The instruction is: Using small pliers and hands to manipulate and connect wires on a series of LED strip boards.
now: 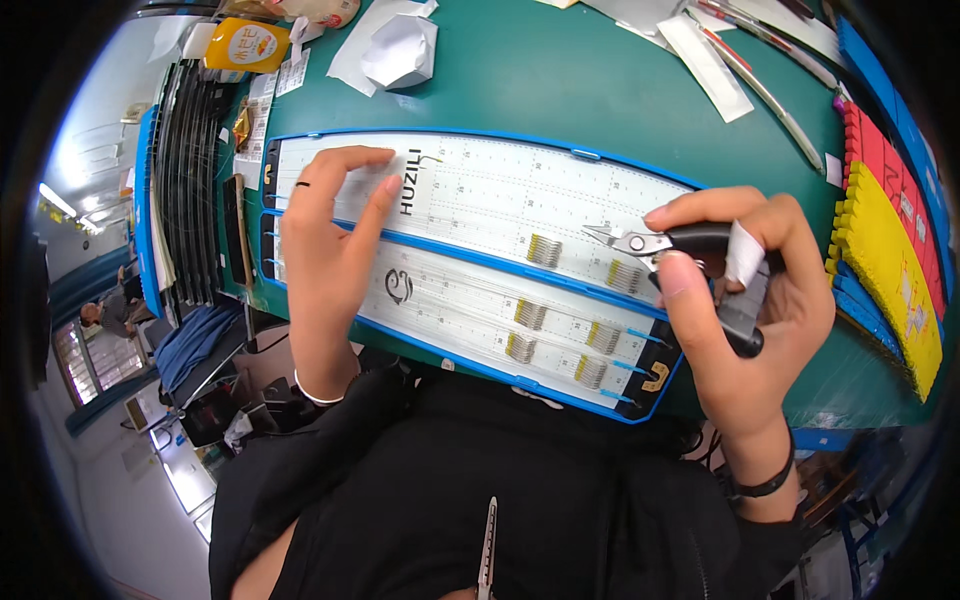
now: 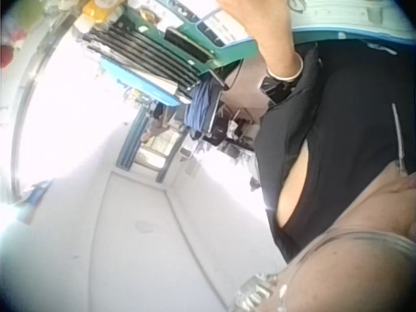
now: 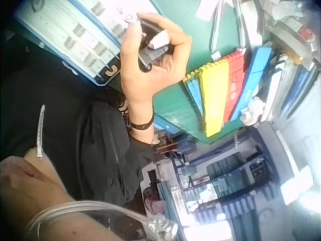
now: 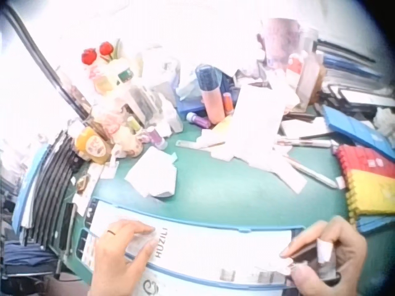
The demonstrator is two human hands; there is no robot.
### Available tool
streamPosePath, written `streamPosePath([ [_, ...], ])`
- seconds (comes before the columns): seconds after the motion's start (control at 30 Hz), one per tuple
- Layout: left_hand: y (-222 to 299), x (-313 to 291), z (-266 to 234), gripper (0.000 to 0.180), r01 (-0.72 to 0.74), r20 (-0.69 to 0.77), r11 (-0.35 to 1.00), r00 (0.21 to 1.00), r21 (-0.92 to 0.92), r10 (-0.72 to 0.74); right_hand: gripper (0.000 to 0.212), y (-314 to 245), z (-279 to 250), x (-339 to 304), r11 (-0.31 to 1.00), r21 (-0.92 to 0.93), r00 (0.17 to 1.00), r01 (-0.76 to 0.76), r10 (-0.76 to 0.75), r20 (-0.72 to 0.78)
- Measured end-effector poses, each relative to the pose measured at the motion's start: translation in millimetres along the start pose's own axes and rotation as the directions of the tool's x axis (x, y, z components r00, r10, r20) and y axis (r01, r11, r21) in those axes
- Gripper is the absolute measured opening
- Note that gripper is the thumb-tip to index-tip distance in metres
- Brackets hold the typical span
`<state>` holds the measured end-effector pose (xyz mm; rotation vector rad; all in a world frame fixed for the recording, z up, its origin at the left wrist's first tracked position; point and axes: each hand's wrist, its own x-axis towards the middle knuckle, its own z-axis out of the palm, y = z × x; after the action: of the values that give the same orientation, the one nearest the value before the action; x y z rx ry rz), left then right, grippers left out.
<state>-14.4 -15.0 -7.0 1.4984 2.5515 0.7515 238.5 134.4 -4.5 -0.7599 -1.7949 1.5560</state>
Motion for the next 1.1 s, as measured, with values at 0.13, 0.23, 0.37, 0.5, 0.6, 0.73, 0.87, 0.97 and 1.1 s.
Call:
streamPosePath([
  [0.13,-1,-6,5,0.021,-0.08,-0.032,0.996,0.996,-0.036,0.079,0.025,-26,15,29,0.994,-0.099,0.979,0.041,-0.02,0.205],
  [0.23,0,-11,12,0.032,-0.058,-0.102,0.989,0.994,-0.138,0.045,0.025,-30,42,60,0.976,-0.169,0.931,0.135,-0.066,0.358],
  [0.37,-4,-12,22,0.059,-0.02,-0.12,0.951,0.993,-0.309,-0.018,0.025,-11,73,92,0.942,-0.264,0.897,0.207,-0.075,0.435],
  [0.5,-11,-16,22,0.065,-0.053,-0.116,0.936,0.993,-0.349,0.013,0.03,10,91,94,0.95,-0.198,0.911,0.241,-0.151,0.383],
  [0.6,-15,-17,22,0.065,-0.047,-0.105,0.936,0.994,-0.348,0.011,0.028,13,96,93,0.96,-0.169,0.921,0.225,-0.153,0.358],
  [0.73,-8,-15,18,0.062,-0.059,-0.105,0.938,0.994,-0.342,0.024,0.023,2,83,85,0.989,-0.059,0.949,0.136,-0.113,0.294],
  [0.87,5,-12,3,0.044,-0.161,-0.077,0.925,0.987,-0.344,0.143,0.021,-18,64,67,0.995,0.097,0.962,0.014,-0.04,0.269],
  [0.97,17,-11,7,0.029,-0.187,0.071,0.814,0.96,-0.55,0.269,0.023,-23,47,52,0.989,0.147,0.975,-0.016,-0.017,0.222],
  [1.1,32,-9,17,0.014,-0.169,0.078,0.753,0.957,-0.636,0.281,0.027,-24,29,33,0.983,0.177,0.985,-0.039,0.008,0.173],
])
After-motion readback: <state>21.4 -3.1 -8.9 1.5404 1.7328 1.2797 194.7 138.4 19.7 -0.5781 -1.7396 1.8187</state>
